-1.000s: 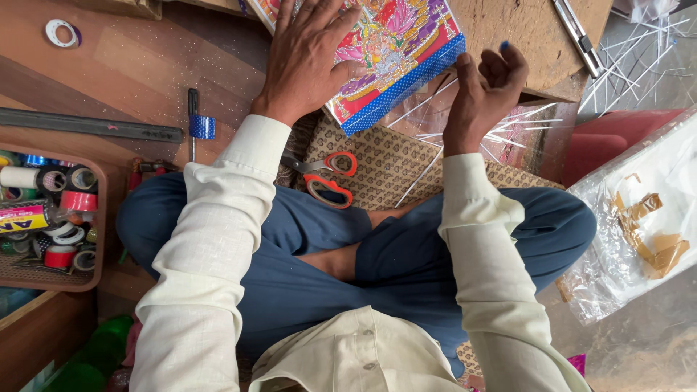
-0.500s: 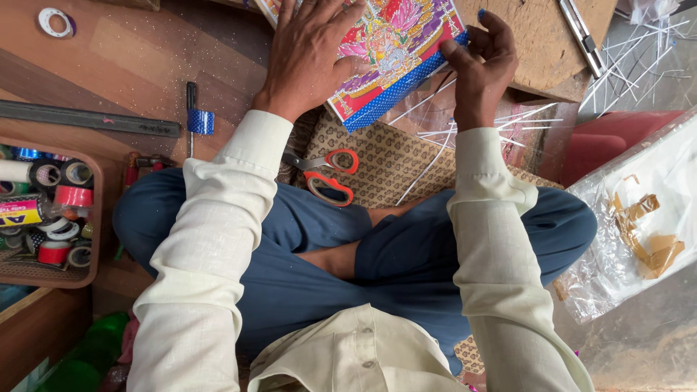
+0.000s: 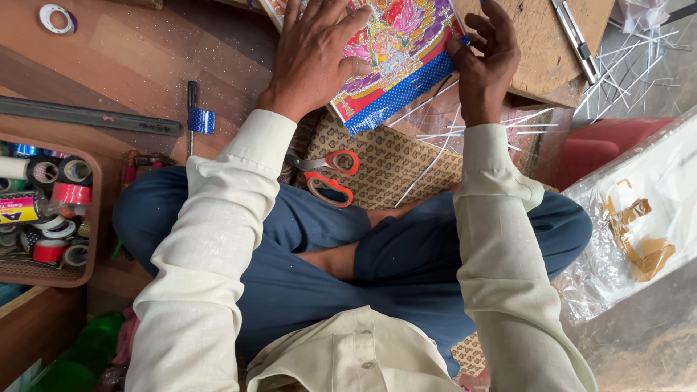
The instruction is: The person assembles decorative pictures by placing printed images onto cardboard, covering them with clear plastic, and securing the edges with blue patterned tape. They use scissors to trim excess plastic and tape, then stack the finished items.
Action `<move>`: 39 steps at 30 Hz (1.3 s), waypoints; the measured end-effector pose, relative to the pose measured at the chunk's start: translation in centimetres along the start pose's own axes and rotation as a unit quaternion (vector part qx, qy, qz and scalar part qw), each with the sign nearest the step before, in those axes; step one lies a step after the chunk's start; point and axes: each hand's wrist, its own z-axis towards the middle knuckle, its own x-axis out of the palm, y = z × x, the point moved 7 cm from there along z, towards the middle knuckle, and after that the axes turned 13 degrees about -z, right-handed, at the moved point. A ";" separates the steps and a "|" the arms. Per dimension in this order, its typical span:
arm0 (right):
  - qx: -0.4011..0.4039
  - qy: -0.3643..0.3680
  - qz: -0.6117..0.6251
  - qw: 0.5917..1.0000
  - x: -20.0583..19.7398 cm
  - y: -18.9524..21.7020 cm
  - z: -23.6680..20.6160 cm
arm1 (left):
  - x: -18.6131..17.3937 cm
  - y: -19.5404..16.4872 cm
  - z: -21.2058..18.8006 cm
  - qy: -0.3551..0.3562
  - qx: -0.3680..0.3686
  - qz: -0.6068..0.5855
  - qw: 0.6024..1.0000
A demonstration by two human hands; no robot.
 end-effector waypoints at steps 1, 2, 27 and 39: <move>0.004 0.005 -0.006 1.000 0.0 -0.1 0.0 | 0.0 0.1 0.0 0.001 -0.001 -0.001 1.000; 0.009 0.009 -0.012 1.000 0.1 -0.1 0.1 | 0.0 0.1 -0.1 0.002 -0.002 -0.002 1.000; 0.076 0.008 0.063 0.995 0.6 0.3 -0.1 | -2.1 3.3 -1.5 -0.199 -0.105 -0.045 0.973; 0.080 0.019 0.140 0.987 0.8 0.1 -0.2 | -2.0 9.0 -6.1 -0.402 -0.251 -0.180 0.862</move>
